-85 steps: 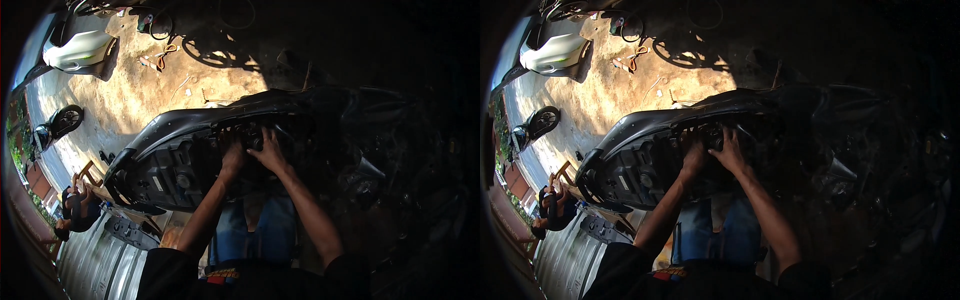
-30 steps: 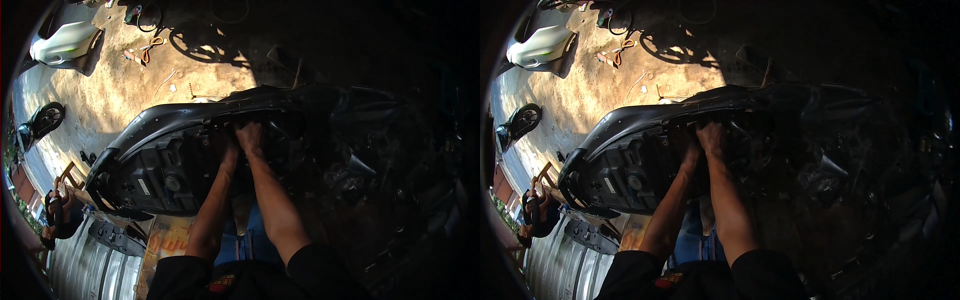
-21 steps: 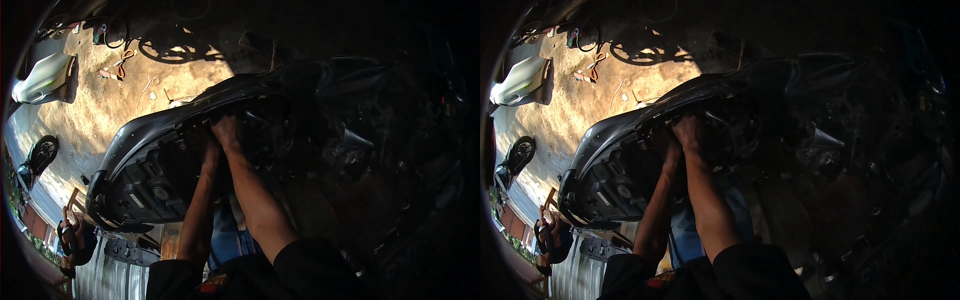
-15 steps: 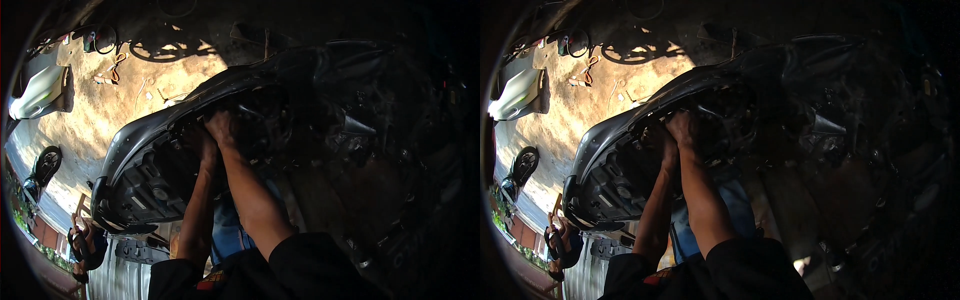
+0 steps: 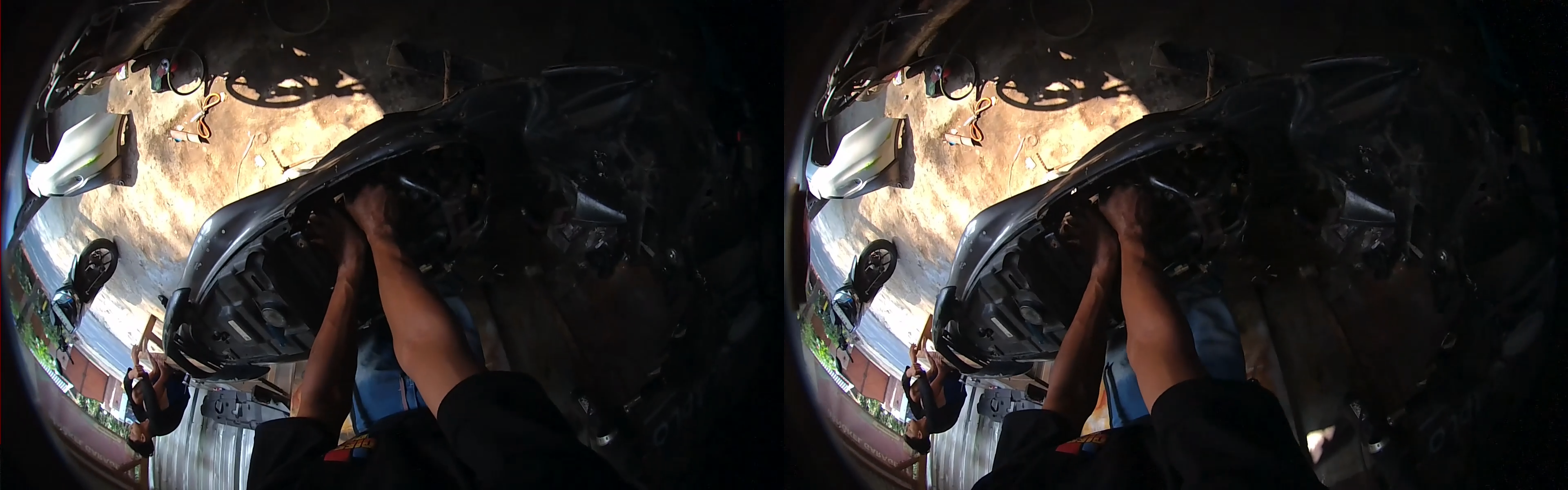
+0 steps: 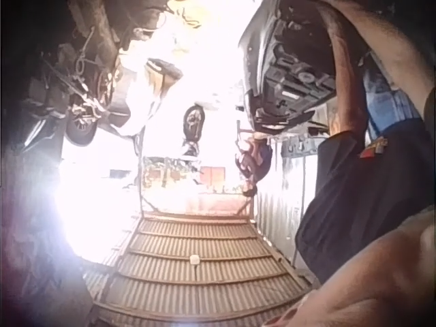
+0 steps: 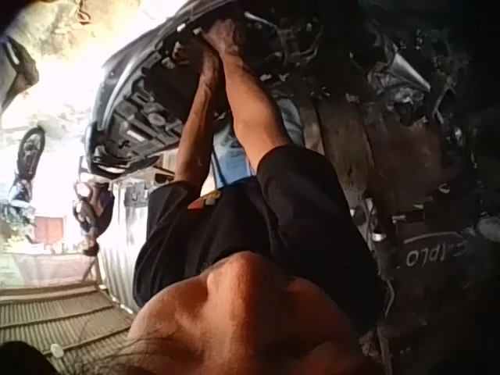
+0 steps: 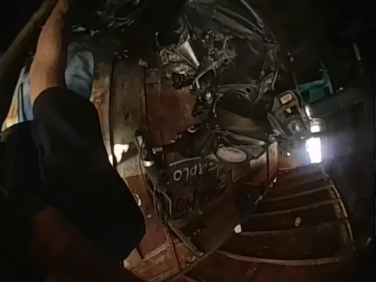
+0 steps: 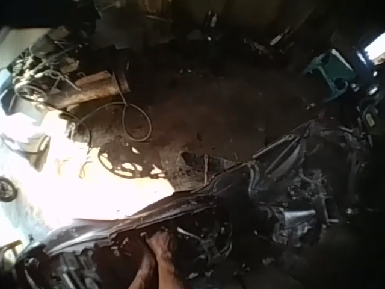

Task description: The person is disassembling and inspecting motorcycle engine components, specifically the carburetor and associated lines.

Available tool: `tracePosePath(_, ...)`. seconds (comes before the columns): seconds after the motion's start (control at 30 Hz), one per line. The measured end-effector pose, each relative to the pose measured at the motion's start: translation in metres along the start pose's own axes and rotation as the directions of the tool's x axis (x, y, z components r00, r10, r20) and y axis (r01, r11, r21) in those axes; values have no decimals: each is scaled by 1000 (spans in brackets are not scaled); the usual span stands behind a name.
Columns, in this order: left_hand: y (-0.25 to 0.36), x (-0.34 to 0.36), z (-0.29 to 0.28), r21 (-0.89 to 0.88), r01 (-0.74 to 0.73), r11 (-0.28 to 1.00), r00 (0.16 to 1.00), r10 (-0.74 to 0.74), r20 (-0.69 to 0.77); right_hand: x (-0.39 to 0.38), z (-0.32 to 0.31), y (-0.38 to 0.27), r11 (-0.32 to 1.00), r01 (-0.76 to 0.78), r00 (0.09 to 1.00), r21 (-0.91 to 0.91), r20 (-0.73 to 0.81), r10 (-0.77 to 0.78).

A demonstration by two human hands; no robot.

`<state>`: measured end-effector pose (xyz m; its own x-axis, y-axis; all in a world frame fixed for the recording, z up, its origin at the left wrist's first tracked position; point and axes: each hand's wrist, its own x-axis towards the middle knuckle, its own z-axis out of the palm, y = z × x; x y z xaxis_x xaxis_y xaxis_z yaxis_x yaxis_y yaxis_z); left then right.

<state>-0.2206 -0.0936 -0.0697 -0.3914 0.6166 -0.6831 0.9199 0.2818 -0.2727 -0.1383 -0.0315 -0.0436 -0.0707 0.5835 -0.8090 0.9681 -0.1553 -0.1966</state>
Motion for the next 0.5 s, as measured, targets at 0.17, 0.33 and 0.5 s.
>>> tracePosePath(0.17,-4,-16,-23,-224,-35,974,998,23,-53,24,8,2,935,-123,948,333,-241,210)
tracePosePath(0.33,-6,-19,-36,-315,-121,941,986,78,-146,36,-6,13,982,170,768,76,-635,-84)
tracePosePath(0.5,-10,-5,-39,-374,-142,917,986,164,28,23,15,12,957,48,923,286,-378,67)
